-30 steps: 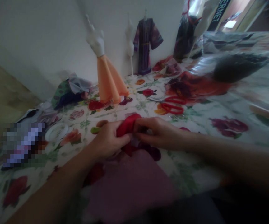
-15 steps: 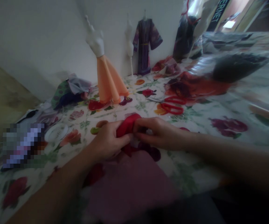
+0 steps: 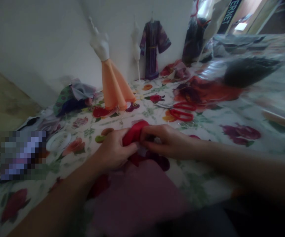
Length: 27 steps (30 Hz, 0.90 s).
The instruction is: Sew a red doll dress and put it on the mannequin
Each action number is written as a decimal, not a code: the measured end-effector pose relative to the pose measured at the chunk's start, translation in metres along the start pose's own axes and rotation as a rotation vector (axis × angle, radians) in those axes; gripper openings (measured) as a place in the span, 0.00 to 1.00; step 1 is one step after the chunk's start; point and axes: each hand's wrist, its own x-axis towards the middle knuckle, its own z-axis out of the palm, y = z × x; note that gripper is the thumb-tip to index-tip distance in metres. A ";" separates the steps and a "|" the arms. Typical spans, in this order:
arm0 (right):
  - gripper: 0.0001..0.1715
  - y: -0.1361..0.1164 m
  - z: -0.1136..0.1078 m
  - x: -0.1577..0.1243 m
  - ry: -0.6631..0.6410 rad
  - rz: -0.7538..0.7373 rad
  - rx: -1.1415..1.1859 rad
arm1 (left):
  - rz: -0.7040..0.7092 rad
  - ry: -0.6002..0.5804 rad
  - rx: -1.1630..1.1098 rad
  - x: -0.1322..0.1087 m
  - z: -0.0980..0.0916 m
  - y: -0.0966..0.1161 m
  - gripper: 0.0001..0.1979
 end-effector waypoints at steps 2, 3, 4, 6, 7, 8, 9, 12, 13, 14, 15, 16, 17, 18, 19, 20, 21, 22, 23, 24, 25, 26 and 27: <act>0.02 0.000 0.000 0.000 0.003 -0.007 0.004 | 0.011 0.002 -0.002 0.000 0.000 -0.001 0.06; 0.02 0.001 0.000 0.000 0.003 -0.009 0.005 | 0.014 0.001 -0.007 0.001 0.000 -0.001 0.06; 0.02 0.001 0.000 0.000 0.004 -0.012 0.007 | 0.014 0.000 -0.010 0.001 0.000 -0.002 0.06; 0.02 0.001 0.000 0.000 0.003 -0.015 0.009 | 0.008 -0.004 -0.006 0.001 0.000 -0.002 0.07; 0.02 0.001 0.000 0.000 0.000 -0.016 0.008 | 0.007 -0.007 -0.007 0.001 0.000 -0.002 0.06; 0.02 0.000 0.000 0.000 -0.002 -0.016 0.009 | 0.011 -0.011 -0.012 0.001 0.000 -0.002 0.06; 0.01 0.000 0.000 0.000 -0.005 -0.012 0.011 | 0.015 -0.015 -0.017 0.001 0.000 -0.002 0.06; 0.01 -0.001 -0.001 0.001 -0.010 -0.001 0.011 | 0.013 -0.022 -0.017 0.001 -0.001 0.000 0.05; 0.01 -0.001 -0.001 0.001 -0.008 -0.001 0.009 | 0.011 -0.024 -0.016 0.001 -0.001 0.000 0.04; 0.01 0.000 -0.001 0.001 -0.005 -0.002 0.004 | 0.014 -0.022 -0.017 0.001 -0.001 0.000 0.04; 0.01 0.000 -0.001 0.000 -0.002 -0.003 -0.001 | 0.017 -0.020 -0.019 0.001 -0.001 0.000 0.04; 0.01 0.000 -0.001 0.000 -0.001 -0.004 -0.006 | 0.020 -0.020 -0.020 0.001 -0.001 0.000 0.04; 0.02 0.000 -0.001 0.000 0.000 -0.003 -0.008 | 0.024 -0.019 -0.020 0.001 -0.001 0.000 0.04; 0.02 0.001 -0.001 0.000 -0.001 -0.003 -0.009 | 0.027 -0.015 -0.011 0.001 -0.001 0.000 0.05; 0.02 0.001 -0.001 0.000 -0.001 -0.004 -0.008 | 0.032 -0.010 0.001 0.001 -0.001 -0.001 0.05; 0.02 0.001 -0.001 0.000 0.000 -0.006 -0.004 | 0.032 -0.006 0.012 0.001 -0.001 -0.001 0.06; 0.02 0.001 0.000 0.000 -0.002 -0.008 0.000 | 0.026 -0.003 0.017 0.000 -0.001 -0.001 0.07; 0.02 0.001 0.000 0.000 -0.005 -0.010 0.004 | 0.018 0.001 0.020 0.000 -0.001 0.000 0.07; 0.03 0.001 0.000 0.000 -0.008 -0.012 0.009 | 0.009 0.007 0.019 0.000 -0.001 0.000 0.08; 0.03 0.001 0.000 0.000 -0.010 -0.014 0.012 | 0.000 0.011 0.017 -0.001 0.000 0.000 0.08; 0.03 0.001 0.000 0.000 -0.009 -0.017 0.013 | -0.006 0.016 0.018 -0.001 0.000 0.001 0.08; 0.03 0.001 0.000 0.000 -0.010 -0.019 0.011 | -0.010 0.021 0.022 -0.001 0.000 0.002 0.08; 0.03 0.001 0.000 0.000 -0.010 -0.019 0.004 | -0.011 0.024 0.030 -0.001 0.001 0.002 0.07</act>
